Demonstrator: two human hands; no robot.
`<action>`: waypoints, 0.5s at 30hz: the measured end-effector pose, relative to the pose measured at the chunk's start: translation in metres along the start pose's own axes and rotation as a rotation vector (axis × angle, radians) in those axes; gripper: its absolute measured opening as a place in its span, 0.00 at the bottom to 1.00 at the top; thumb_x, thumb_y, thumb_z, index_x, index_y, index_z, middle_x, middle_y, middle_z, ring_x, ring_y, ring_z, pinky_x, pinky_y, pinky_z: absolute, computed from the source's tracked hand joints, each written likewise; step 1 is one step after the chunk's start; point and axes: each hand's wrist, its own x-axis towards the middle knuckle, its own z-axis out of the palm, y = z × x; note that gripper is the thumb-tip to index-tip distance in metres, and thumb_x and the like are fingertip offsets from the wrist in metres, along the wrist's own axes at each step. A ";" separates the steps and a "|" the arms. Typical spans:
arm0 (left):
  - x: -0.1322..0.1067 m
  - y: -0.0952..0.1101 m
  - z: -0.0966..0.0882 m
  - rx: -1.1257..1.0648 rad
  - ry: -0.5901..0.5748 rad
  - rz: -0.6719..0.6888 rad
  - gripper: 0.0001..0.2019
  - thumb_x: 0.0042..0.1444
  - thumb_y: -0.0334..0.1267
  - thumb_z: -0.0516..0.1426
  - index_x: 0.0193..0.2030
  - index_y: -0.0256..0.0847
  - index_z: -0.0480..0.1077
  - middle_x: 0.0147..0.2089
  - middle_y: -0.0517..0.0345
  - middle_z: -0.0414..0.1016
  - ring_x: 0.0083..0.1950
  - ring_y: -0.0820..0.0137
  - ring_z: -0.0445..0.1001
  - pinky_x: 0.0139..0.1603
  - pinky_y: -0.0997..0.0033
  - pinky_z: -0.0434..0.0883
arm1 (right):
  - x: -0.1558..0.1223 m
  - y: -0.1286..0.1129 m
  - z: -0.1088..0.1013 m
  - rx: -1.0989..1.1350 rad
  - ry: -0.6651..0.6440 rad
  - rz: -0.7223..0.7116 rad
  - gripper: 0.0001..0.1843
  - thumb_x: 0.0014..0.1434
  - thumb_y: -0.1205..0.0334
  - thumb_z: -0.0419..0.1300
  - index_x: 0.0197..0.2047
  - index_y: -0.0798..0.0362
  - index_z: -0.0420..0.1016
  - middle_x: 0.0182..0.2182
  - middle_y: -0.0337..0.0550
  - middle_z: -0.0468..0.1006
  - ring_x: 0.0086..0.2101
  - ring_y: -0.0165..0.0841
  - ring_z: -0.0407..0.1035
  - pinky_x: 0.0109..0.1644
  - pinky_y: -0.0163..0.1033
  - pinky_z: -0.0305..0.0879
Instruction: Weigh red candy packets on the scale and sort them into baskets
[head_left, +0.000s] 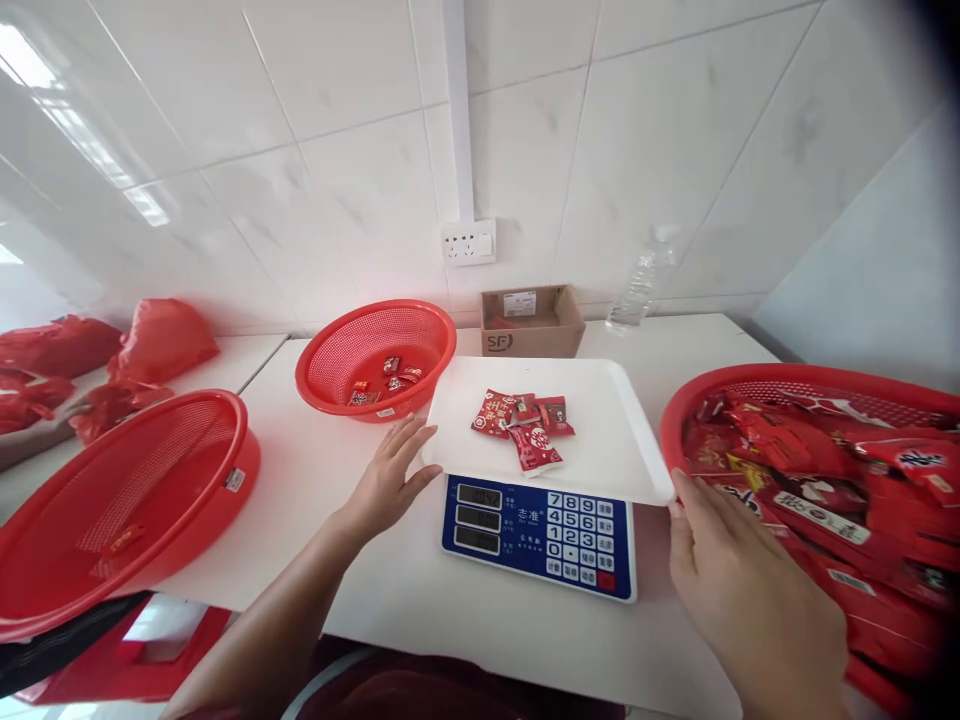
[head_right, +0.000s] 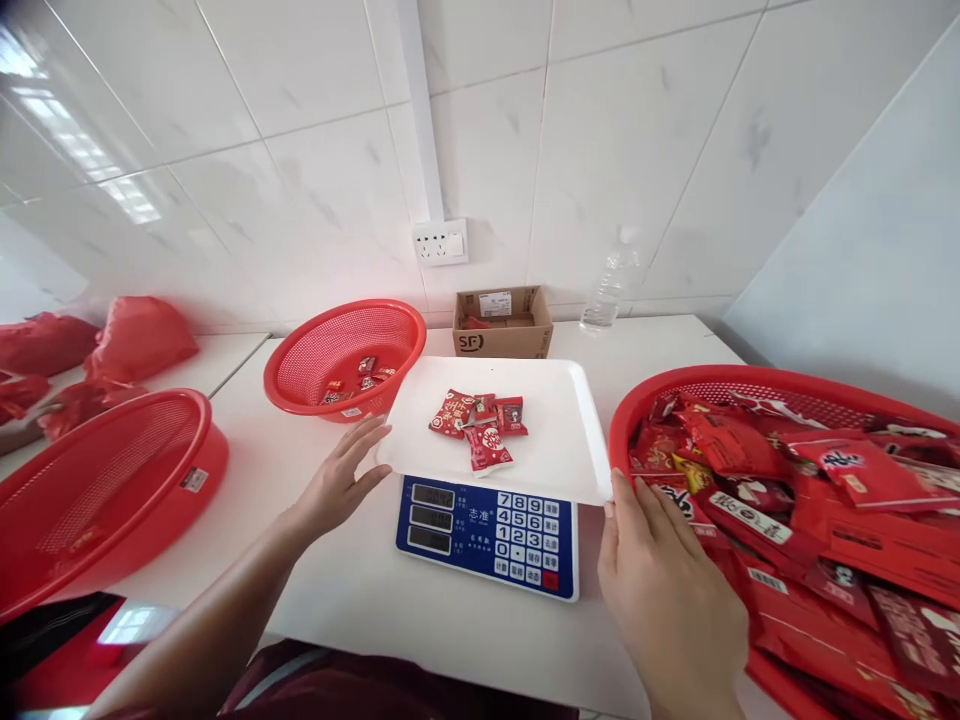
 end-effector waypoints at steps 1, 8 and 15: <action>0.005 0.006 0.001 0.003 -0.009 0.020 0.23 0.63 0.48 0.48 0.61 0.39 0.60 0.65 0.43 0.61 0.68 0.59 0.53 0.63 0.52 0.59 | 0.000 0.001 0.000 -0.011 0.008 -0.019 0.24 0.64 0.61 0.42 0.61 0.54 0.62 0.50 0.55 0.75 0.49 0.45 0.69 0.40 0.45 0.69; 0.047 0.046 0.009 0.042 -0.181 0.191 0.24 0.62 0.52 0.47 0.62 0.43 0.59 0.68 0.47 0.56 0.71 0.58 0.44 0.67 0.48 0.51 | -0.002 0.007 0.000 -0.002 0.064 -0.088 0.22 0.64 0.57 0.44 0.53 0.58 0.70 0.48 0.56 0.75 0.48 0.46 0.70 0.40 0.46 0.69; 0.089 0.078 0.021 0.050 -0.400 0.318 0.42 0.53 0.65 0.48 0.69 0.44 0.45 0.72 0.46 0.41 0.72 0.51 0.34 0.67 0.41 0.39 | -0.002 0.011 0.001 0.008 0.061 -0.169 0.27 0.64 0.53 0.42 0.52 0.61 0.72 0.49 0.62 0.74 0.48 0.50 0.69 0.40 0.49 0.70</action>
